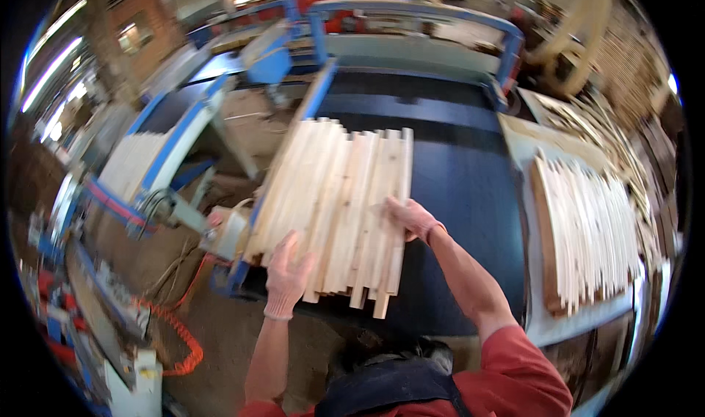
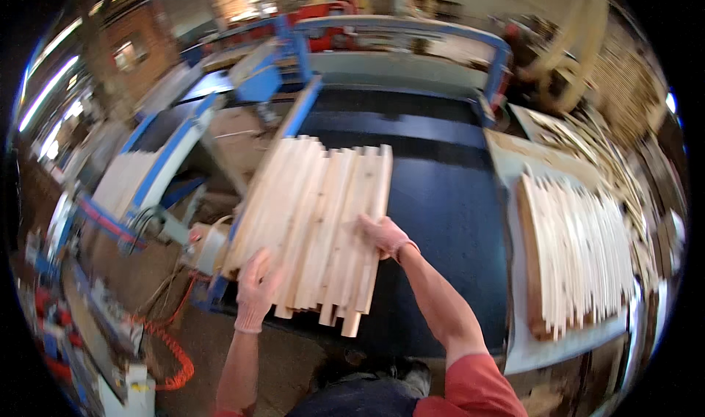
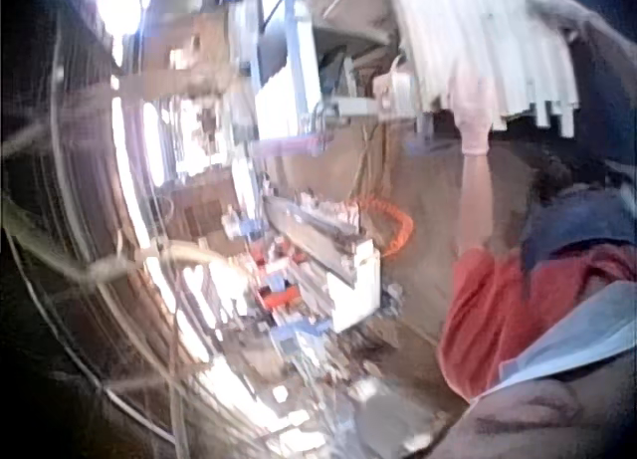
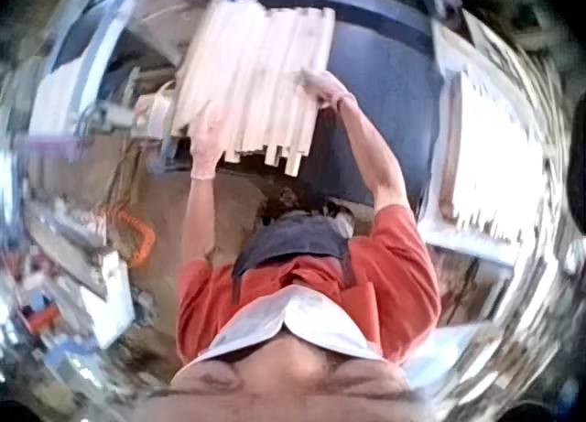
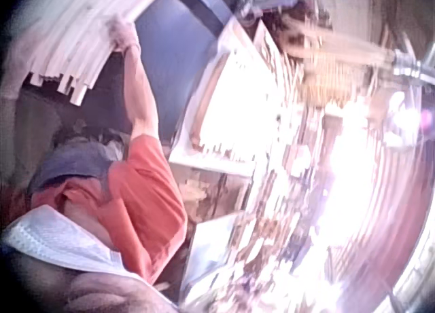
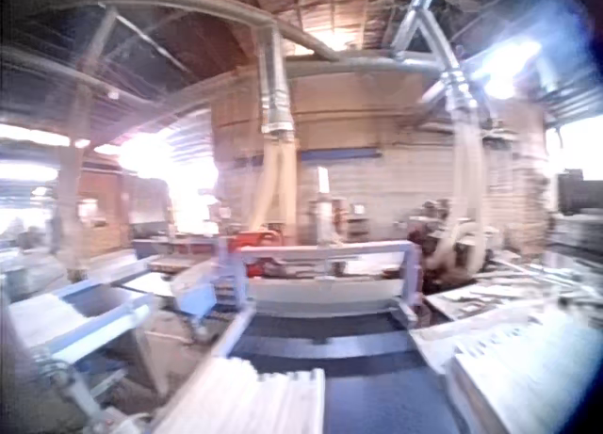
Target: The person picks up stacks of light-colored wooden planks from a metal table and carries them to a conveyor belt. They place the planks onto the belt and then return to the table to repeat the process. The person also arranges and aligns the planks on the table before moving them.
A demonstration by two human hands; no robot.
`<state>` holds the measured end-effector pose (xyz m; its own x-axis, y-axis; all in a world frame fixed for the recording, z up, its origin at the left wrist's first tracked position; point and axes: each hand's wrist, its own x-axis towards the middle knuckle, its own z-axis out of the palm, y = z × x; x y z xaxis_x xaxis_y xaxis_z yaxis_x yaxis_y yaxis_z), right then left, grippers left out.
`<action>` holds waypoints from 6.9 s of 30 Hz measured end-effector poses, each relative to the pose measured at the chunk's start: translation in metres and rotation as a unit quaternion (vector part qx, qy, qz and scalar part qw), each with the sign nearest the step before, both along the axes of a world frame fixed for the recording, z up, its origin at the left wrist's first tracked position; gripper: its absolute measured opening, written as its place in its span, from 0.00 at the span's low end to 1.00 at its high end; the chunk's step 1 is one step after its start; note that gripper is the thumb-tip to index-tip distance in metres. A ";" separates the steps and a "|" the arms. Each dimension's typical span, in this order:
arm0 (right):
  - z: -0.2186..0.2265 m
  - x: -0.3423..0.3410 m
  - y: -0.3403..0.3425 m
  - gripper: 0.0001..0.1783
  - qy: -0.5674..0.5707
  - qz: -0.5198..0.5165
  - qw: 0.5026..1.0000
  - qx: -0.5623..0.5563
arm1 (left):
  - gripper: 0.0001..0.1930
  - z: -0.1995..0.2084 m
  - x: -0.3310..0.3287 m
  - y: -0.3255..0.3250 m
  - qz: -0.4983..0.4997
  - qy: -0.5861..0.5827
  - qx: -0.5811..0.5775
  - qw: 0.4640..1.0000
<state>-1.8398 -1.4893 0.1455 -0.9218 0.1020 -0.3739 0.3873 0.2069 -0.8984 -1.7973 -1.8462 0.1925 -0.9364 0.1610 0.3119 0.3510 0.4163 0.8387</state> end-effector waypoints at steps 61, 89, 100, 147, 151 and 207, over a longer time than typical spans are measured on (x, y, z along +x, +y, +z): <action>-0.019 0.437 0.544 0.37 -0.075 -0.424 0.884 0.184 | 0.56 -0.061 0.217 0.441 -0.207 0.056 -0.267 0.939; 0.002 0.273 0.350 0.33 -0.064 -0.223 0.968 0.099 | 0.48 -0.042 0.138 0.223 0.030 -0.013 -0.505 0.862; 0.004 0.280 0.342 0.43 -0.007 -0.167 0.974 0.151 | 0.49 -0.052 0.133 0.215 0.035 -0.022 -0.517 0.855; 0.080 0.518 0.206 0.49 0.109 -0.237 0.847 0.463 | 0.39 -0.049 0.101 0.124 0.032 0.030 -0.203 0.978; -0.017 0.525 0.179 0.49 0.072 -0.259 0.818 0.508 | 0.42 -0.055 0.078 0.088 0.103 0.075 -0.288 0.949; 0.064 0.580 0.442 0.49 -0.027 -0.366 0.859 0.357 | 0.40 -0.083 0.259 0.567 -0.282 -0.089 -0.090 0.951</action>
<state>-1.2599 -1.0468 0.2094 -0.4966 0.8678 -0.0162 0.6854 0.3806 -0.6208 -1.5383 -1.2787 0.1092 -0.7212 0.6884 0.0773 0.4205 0.3463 0.8386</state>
